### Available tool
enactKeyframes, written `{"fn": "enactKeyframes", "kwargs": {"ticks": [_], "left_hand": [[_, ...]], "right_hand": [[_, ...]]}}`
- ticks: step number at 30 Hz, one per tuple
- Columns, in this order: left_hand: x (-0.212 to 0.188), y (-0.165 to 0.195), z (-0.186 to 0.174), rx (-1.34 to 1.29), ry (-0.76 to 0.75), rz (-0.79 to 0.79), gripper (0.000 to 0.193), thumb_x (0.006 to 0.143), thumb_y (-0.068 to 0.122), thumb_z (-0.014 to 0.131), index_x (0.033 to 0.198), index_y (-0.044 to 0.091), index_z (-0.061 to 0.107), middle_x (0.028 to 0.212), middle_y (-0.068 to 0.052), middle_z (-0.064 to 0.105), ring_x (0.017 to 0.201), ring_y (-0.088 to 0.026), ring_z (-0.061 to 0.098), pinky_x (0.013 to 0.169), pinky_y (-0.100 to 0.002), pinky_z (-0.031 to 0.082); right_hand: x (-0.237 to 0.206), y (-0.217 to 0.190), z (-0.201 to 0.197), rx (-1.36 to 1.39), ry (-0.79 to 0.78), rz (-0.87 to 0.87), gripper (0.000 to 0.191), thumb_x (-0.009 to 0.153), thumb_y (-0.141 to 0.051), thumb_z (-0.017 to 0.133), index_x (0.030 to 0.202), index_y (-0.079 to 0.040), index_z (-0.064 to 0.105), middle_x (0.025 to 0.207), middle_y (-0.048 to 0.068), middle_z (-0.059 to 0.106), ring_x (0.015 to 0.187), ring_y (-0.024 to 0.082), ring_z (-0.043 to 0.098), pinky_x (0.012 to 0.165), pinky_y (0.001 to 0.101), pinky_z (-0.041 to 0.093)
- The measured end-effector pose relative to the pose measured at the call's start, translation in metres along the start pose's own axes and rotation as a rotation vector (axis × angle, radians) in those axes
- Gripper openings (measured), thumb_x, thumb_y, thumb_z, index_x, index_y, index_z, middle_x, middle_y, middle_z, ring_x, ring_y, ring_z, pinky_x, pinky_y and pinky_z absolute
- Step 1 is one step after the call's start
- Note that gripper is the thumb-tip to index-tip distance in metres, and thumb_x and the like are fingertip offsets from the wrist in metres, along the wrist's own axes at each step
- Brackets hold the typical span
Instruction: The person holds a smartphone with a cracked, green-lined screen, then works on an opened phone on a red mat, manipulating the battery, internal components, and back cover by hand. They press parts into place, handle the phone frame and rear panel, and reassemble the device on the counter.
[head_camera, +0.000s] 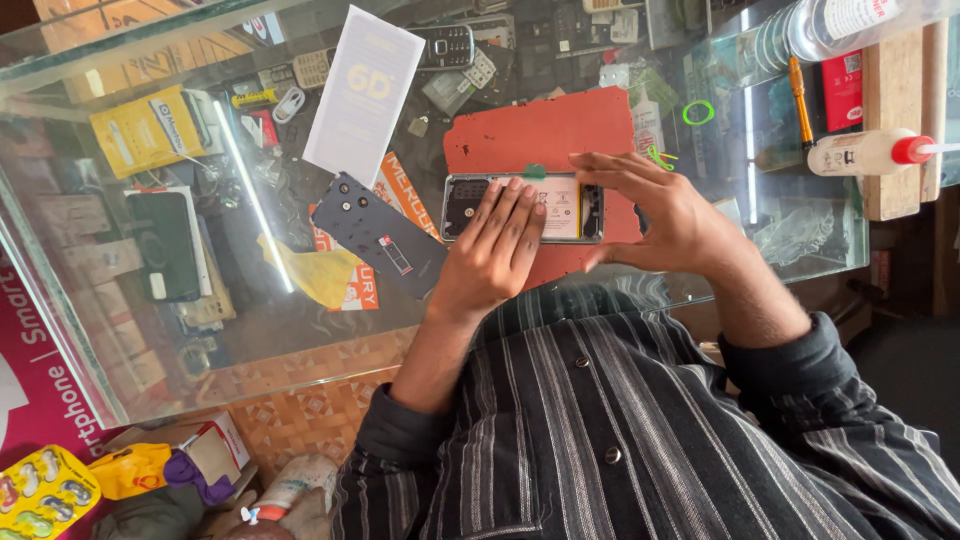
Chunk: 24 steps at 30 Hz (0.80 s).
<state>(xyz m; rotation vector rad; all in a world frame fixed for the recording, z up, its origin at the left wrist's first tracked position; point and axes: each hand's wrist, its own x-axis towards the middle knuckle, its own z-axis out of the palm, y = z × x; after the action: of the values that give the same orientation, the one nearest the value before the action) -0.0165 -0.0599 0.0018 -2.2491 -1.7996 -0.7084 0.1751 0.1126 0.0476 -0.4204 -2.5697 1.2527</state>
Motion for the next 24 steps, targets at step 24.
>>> {"fn": "enactKeyframes", "kwargs": {"ticks": [24], "left_hand": [[-0.057,-0.029,-0.062,-0.112,0.323,-0.785,0.014,0.099,-0.003,0.068,0.112,-0.001,0.067,0.113,-0.013,0.070,0.107,-0.035,0.067,0.096,-0.045,0.054]], "right_hand": [[0.003,0.010,0.021,-0.288,0.014,-0.082,0.050,0.078,-0.019,0.084,0.124,-0.005,0.070,0.158,0.022,0.046,0.148,0.042,0.042,0.117,0.0547,0.041]]}}
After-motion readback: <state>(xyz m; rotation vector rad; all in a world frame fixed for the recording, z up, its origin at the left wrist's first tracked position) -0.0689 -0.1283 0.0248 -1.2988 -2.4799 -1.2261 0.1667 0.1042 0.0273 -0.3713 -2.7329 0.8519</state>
